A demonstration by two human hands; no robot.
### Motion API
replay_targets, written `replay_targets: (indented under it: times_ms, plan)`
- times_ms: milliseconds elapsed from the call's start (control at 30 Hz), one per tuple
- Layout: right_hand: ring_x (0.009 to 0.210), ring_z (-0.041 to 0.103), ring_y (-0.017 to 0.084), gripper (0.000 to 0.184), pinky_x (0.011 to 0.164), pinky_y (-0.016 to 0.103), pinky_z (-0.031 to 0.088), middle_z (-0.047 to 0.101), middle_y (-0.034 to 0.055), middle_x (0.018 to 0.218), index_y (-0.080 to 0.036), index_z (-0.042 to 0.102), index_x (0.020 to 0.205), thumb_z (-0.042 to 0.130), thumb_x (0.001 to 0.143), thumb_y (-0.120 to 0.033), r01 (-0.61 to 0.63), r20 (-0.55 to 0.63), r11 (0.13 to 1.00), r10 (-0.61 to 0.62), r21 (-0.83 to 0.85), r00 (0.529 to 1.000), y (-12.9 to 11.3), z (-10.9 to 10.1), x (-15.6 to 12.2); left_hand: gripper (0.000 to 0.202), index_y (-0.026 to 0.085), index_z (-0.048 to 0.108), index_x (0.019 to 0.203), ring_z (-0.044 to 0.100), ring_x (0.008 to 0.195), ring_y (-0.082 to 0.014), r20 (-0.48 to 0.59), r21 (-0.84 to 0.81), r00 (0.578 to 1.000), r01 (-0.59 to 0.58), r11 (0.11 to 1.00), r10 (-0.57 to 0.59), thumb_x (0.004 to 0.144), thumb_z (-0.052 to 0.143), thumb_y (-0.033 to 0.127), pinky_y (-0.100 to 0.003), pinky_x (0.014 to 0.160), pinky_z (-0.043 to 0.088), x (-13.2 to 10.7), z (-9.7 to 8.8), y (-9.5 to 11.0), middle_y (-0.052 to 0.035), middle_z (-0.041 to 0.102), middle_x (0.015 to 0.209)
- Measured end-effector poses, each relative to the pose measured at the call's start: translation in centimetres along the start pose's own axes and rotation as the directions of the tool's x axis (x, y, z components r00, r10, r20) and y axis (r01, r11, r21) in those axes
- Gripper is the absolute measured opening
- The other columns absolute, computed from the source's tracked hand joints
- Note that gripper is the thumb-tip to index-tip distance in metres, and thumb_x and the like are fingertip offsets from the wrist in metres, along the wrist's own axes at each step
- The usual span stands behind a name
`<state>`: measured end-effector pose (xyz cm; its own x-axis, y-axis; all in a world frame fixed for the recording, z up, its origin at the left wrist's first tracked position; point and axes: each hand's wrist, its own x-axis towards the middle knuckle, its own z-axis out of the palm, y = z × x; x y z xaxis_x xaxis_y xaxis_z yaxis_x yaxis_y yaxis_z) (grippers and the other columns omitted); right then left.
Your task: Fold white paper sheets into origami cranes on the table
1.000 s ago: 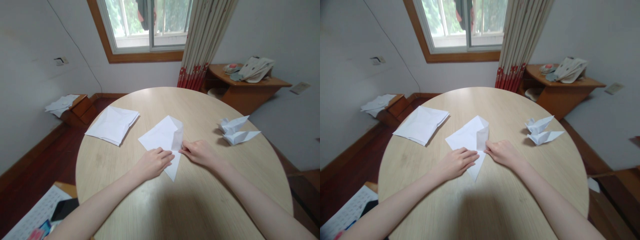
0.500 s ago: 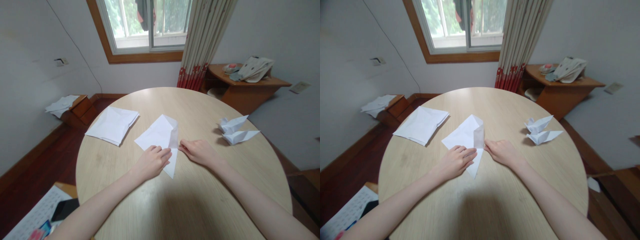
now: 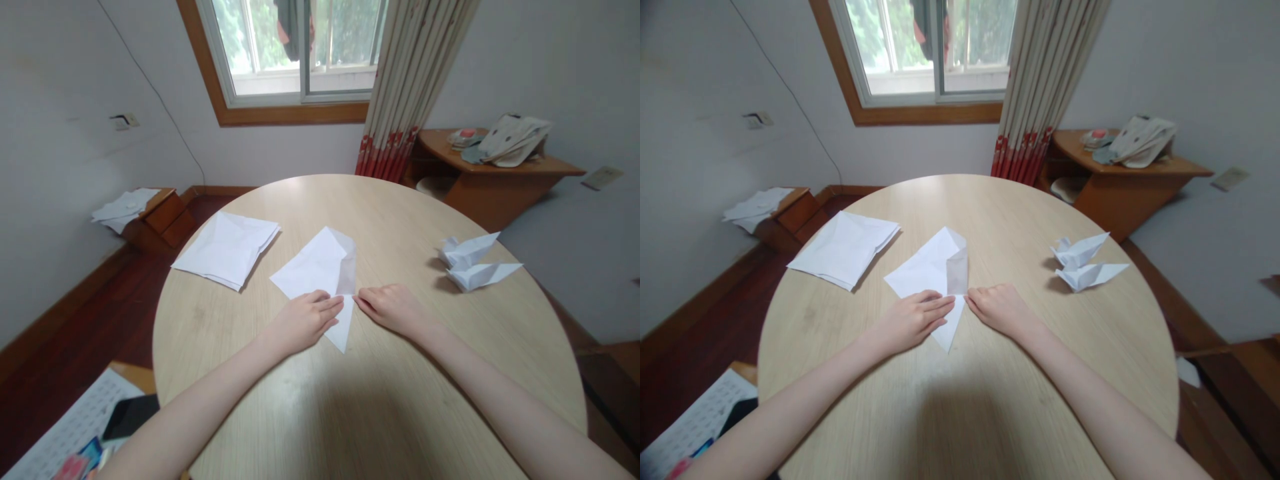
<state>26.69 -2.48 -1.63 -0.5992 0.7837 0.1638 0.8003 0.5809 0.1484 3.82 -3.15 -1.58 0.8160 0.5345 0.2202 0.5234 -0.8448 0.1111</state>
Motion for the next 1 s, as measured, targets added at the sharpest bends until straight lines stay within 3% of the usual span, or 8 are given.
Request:
replay_targets:
  times_ms: [333,600,1000]
  plan:
    - [0.055,0.059,0.015,0.032,0.051,0.029,0.019,0.069,0.0038,0.064,-0.017,0.061,0.070,0.043,0.095,-0.025,0.040,0.031,0.991,-0.044,0.127,0.999,-0.3,-0.5,0.0,0.034,0.017,0.054,0.129,0.051,0.113,-0.0211,0.072,-0.096,0.996,0.065,0.993,-0.058,0.097,0.045,0.022,-0.036,0.097,0.047,0.0,-0.8,0.1,-0.0022,0.055,0.135]
    - [0.052,0.057,0.012,0.026,0.051,0.028,0.019,0.071,0.0035,0.065,-0.016,0.063,0.067,0.049,0.089,-0.019,0.090,0.086,0.970,-0.112,0.225,0.990,-1.2,-1.1,-0.1,0.036,0.015,0.052,0.132,0.048,0.116,-0.0206,0.116,-0.141,0.991,0.090,0.986,-0.074,0.097,0.045,0.022,-0.035,0.100,0.045,0.0,-1.1,0.0,-0.0016,0.052,0.138]
    - [0.044,0.042,0.009,0.026,0.049,0.026,0.018,0.063,0.0016,0.053,-0.016,0.059,0.056,0.051,0.081,-0.013,0.146,0.107,0.931,-0.191,0.336,0.976,-2.9,-2.2,-0.3,0.036,0.018,0.052,0.132,0.048,0.117,-0.0201,0.116,-0.158,0.990,0.101,0.982,-0.083,0.097,0.044,0.022,-0.035,0.099,0.045,-0.2,-1.0,-0.1,0.0000,0.052,0.138]
